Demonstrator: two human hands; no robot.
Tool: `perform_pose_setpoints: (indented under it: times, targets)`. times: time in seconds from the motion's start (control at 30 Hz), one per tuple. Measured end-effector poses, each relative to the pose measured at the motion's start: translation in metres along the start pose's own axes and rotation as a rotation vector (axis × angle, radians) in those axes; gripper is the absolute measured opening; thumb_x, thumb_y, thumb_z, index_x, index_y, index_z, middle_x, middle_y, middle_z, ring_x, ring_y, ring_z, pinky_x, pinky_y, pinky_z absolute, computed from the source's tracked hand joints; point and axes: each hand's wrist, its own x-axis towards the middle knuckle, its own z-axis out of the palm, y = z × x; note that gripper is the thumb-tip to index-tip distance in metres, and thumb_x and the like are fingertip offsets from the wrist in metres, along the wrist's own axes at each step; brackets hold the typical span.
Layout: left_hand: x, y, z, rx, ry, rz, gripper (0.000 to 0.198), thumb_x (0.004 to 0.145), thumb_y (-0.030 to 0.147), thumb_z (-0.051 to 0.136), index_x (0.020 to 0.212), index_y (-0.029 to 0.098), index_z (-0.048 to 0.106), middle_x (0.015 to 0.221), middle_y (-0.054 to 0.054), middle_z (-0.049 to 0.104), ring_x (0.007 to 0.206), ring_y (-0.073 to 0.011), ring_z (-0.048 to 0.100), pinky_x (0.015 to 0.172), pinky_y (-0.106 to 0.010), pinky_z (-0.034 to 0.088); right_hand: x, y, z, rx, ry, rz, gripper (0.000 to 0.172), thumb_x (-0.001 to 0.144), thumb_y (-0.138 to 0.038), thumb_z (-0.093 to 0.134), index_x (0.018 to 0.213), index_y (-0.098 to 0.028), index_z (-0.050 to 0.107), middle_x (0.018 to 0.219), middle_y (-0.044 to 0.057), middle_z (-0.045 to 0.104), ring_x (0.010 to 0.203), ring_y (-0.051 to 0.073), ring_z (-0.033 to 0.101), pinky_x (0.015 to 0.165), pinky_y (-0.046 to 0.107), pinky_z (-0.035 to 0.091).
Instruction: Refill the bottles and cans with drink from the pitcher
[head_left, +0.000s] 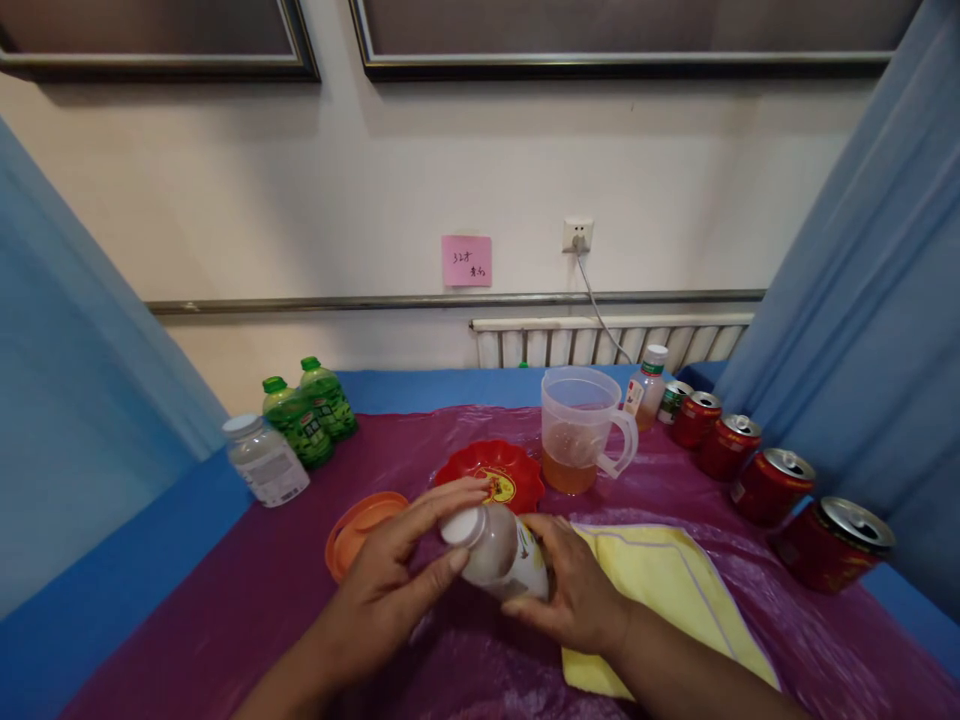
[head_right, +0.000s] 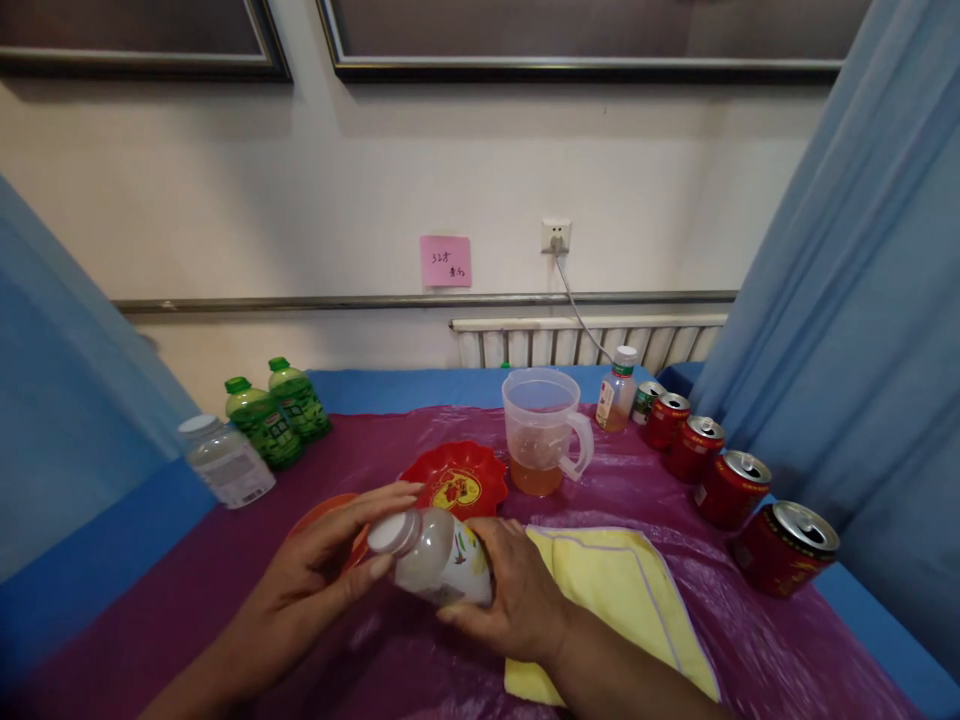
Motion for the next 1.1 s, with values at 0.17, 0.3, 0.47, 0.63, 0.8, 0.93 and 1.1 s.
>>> perform_pose_setpoints:
  times: [0.17,0.3,0.47,0.63,0.8,0.93,1.1]
  targets:
    - [0.001,0.015,0.019,-0.25,-0.023,-0.024,0.02,0.088,0.037,0.07,0.102,0.024,0.066,0.106,-0.008,0.071,0.104,-0.0246,0.069,0.087,-0.034,0.059,-0.003,0.0,0.0,0.183,-0.121,0.017,0.072,0.075,-0.068,0.073,0.128,-0.021,0.057,0.112,0.011,0.069,0.094,0.027,0.065,0.084,0.042,0.051]
    - [0.01,0.025,0.023,-0.352,-0.248,-0.061,0.016,0.092,0.036,0.067,0.1,0.022,0.065,0.095,-0.006,0.069,0.092,-0.0207,0.069,0.084,-0.033,0.059,-0.004,0.004,0.0,0.475,-0.18,0.102,0.077,0.071,-0.068,0.078,0.13,-0.024,0.056,0.119,0.008,0.068,0.104,0.027,0.065,0.091,0.041,0.051]
    - [0.025,0.016,0.021,-0.474,-0.228,-0.038,0.035,0.089,0.04,0.071,0.119,0.024,0.064,0.126,-0.011,0.069,0.117,-0.0271,0.067,0.096,-0.039,0.057,0.001,0.004,-0.007,0.728,-0.261,0.216,0.083,0.066,-0.069,0.082,0.132,-0.024,0.057,0.121,0.008,0.067,0.108,0.027,0.065,0.091,0.04,0.052]
    - [0.025,-0.001,0.027,-0.289,0.077,-0.057,0.039,0.077,0.041,0.082,0.108,0.02,0.07,0.116,-0.012,0.073,0.111,-0.0278,0.068,0.097,-0.039,0.056,0.006,0.0,-0.014,0.679,-0.191,0.237,0.076,0.065,-0.068,0.083,0.123,-0.023,0.062,0.113,0.007,0.069,0.102,0.026,0.065,0.089,0.038,0.052]
    - [0.014,-0.003,0.019,-0.335,-0.092,-0.082,0.049,0.075,0.047,0.084,0.115,0.023,0.072,0.116,-0.01,0.074,0.11,-0.0288,0.069,0.097,-0.04,0.056,0.004,-0.001,-0.014,0.77,-0.271,0.261,0.078,0.064,-0.068,0.083,0.124,-0.024,0.062,0.115,0.007,0.071,0.105,0.029,0.066,0.092,0.043,0.053]
    - [-0.002,-0.004,0.025,-0.348,-0.236,-0.167,0.086,0.067,0.045,0.09,0.143,0.027,0.054,0.138,-0.011,0.065,0.123,-0.0316,0.063,0.106,-0.044,0.052,0.001,-0.001,-0.013,0.799,-0.266,0.241,0.08,0.066,-0.07,0.081,0.128,-0.025,0.062,0.12,0.009,0.07,0.112,0.032,0.065,0.099,0.048,0.05]
    - [-0.03,-0.015,0.014,-0.125,-0.007,-0.234,0.072,0.07,0.045,0.086,0.132,0.022,0.06,0.129,-0.013,0.07,0.118,-0.0329,0.067,0.101,-0.045,0.056,-0.005,0.001,-0.015,0.713,-0.315,0.191,0.085,0.075,-0.065,0.078,0.146,-0.028,0.051,0.144,0.013,0.059,0.132,0.033,0.055,0.112,0.053,0.04]
